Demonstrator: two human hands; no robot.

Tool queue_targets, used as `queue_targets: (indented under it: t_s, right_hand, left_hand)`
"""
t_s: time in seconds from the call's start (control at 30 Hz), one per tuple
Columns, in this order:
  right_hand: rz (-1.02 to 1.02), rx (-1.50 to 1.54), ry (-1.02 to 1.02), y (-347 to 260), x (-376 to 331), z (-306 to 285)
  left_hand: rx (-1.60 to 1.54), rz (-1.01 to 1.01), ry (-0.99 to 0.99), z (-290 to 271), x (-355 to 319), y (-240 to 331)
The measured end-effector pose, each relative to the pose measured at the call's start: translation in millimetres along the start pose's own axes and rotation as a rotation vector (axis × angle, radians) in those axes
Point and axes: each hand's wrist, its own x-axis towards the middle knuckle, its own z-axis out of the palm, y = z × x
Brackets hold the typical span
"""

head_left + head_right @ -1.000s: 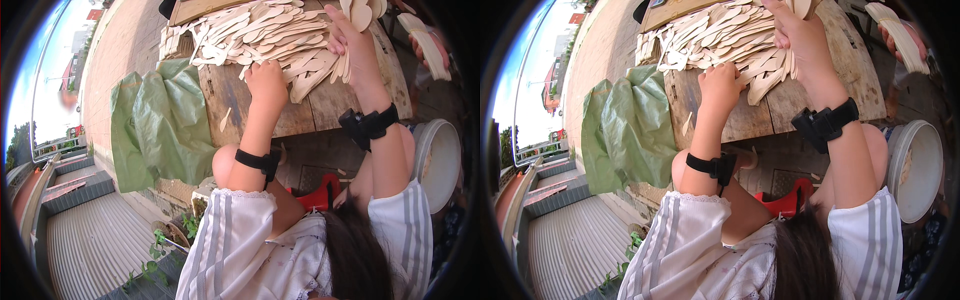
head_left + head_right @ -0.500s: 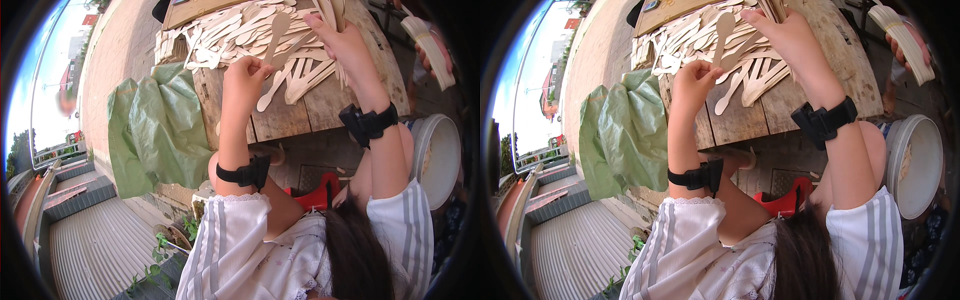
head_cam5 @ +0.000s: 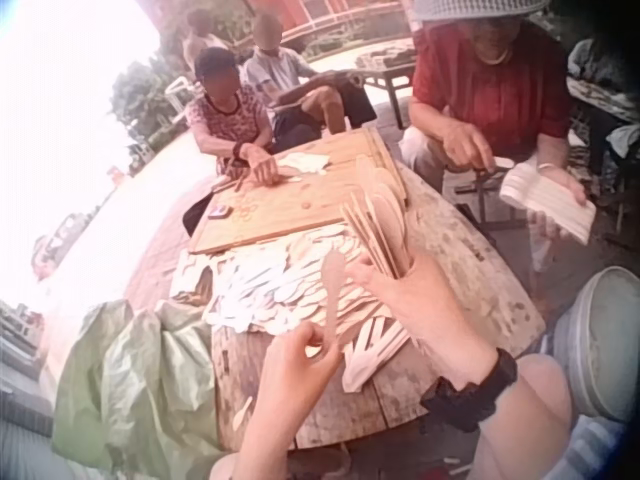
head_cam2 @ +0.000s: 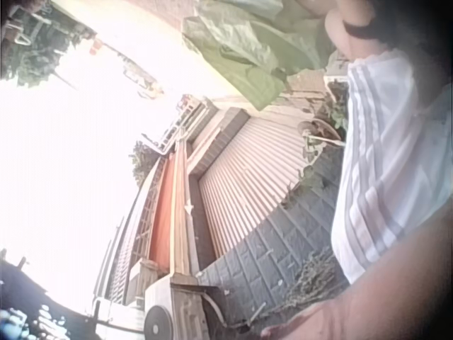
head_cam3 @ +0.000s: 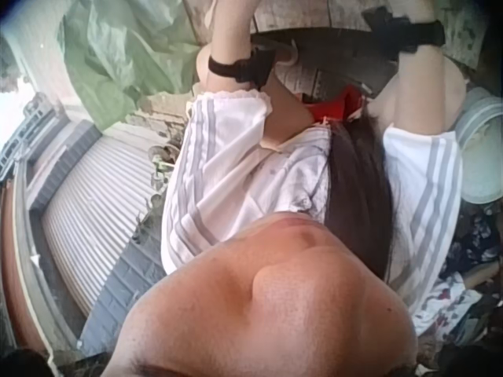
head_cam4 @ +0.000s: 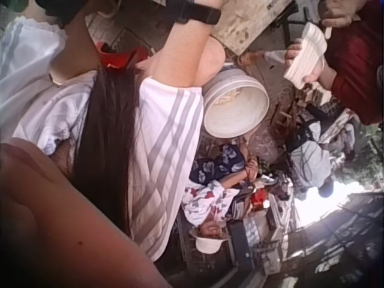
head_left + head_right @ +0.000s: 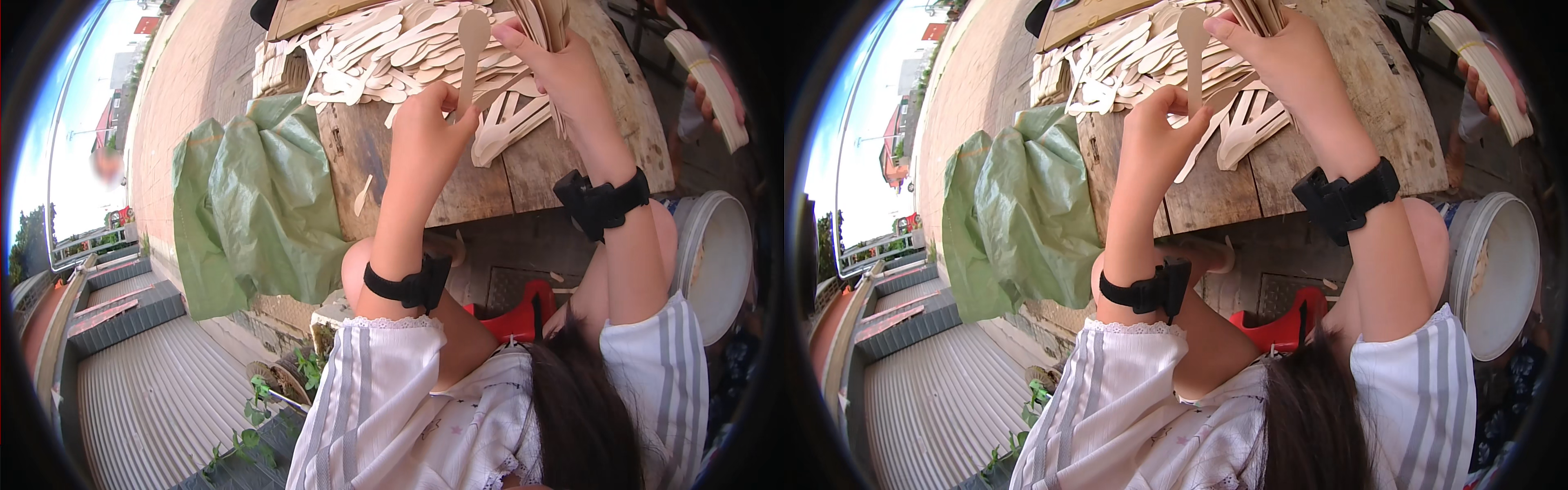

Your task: The recorder sorts and stacks small wooden spoons from a pile on a table.

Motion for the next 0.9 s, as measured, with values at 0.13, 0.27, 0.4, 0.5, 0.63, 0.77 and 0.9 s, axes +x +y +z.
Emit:
queue_targets:
  t_s: [0.13, 0.27, 0.4, 0.5, 0.63, 0.77, 0.9]
  right_hand:
    - [0.189, -0.214, -0.155, 12, -2, -2]
    - [0.118, -0.017, -0.31, 14, -12, 12]
    - [0.16, -0.082, -0.24, 6, -14, 13]
    - [0.083, -0.099, -0.08, -6, -10, 6]
    - [-0.04, -0.067, 0.02, -15, 3, -2]
    - [-0.163, -0.04, 0.129, -13, 8, -10]
    - [-0.027, -0.229, -0.192, 1, -3, -4]
  left_hand:
    - [-0.065, -0.126, 0.017, 3, 0, 8]
    - [-0.154, -0.016, -0.054, 8, 0, 9]
    - [-0.164, -0.033, -0.123, 12, -3, 12]
    - [-0.07, -0.055, -0.079, 9, -3, 1]
    - [-0.104, -0.175, -0.016, -2, -2, 2]
    - [-0.201, -0.039, 0.101, -6, 5, -6]
    - [-0.502, -0.049, 0.132, -9, 8, -6]
